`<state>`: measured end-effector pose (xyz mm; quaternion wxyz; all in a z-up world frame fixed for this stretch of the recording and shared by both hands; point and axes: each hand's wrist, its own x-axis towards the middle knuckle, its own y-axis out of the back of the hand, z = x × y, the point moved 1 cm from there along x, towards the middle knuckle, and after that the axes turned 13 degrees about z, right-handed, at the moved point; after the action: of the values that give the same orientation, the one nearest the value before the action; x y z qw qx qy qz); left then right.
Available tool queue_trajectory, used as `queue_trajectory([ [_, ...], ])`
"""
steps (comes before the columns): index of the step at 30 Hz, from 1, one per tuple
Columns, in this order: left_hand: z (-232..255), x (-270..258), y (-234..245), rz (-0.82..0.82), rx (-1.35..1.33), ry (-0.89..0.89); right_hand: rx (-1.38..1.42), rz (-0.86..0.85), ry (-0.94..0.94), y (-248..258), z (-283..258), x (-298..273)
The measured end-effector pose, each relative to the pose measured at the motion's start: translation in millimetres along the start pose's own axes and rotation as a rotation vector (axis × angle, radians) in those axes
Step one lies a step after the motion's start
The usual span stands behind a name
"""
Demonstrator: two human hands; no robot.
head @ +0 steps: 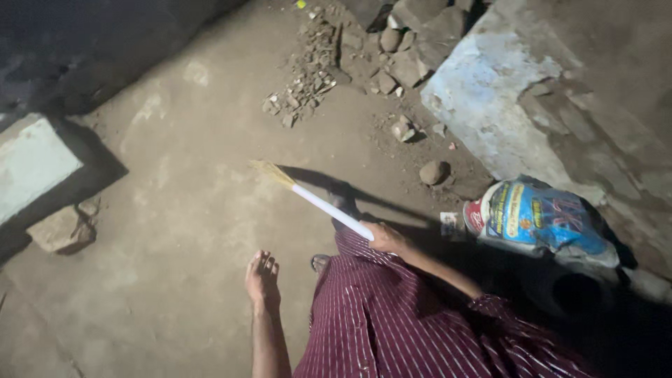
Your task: The person sweeps dirt and debris across a concrete floor using a long-handled broom.
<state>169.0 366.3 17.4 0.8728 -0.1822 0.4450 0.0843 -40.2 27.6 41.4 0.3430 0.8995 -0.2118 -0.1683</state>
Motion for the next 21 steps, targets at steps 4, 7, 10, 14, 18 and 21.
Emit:
queue_trajectory([
  [4, 4.3, -26.7, -35.9, -0.081, -0.086, 0.027, -0.077, -0.037, 0.083, -14.9, -0.3, 32.6],
  [7, 15.7, -61.7, -77.3, -0.160, -0.007, -0.040, 0.003, -0.063, 0.316, -17.2, 0.8, 65.6],
  [10, 30.0, -80.0, -118.0, -0.140, 0.104, -0.039, 0.037, -0.527, -0.203, -14.2, 12.5, 101.8],
  [14, 43.4, -71.4, -156.1, -0.143, 0.141, -0.016, 0.058, -0.419, -0.529, 13.0, 32.4, 147.6],
  [18, 61.3, -46.0, -182.2, -0.068, 0.214, 0.002, 0.230, -0.241, -0.753, 72.8, 64.8, 168.6],
  [21, 78.7, -37.1, -195.8, -0.065, 0.233, -0.043, 0.361, 0.024, -0.851, 102.2, 83.3, 181.9],
])
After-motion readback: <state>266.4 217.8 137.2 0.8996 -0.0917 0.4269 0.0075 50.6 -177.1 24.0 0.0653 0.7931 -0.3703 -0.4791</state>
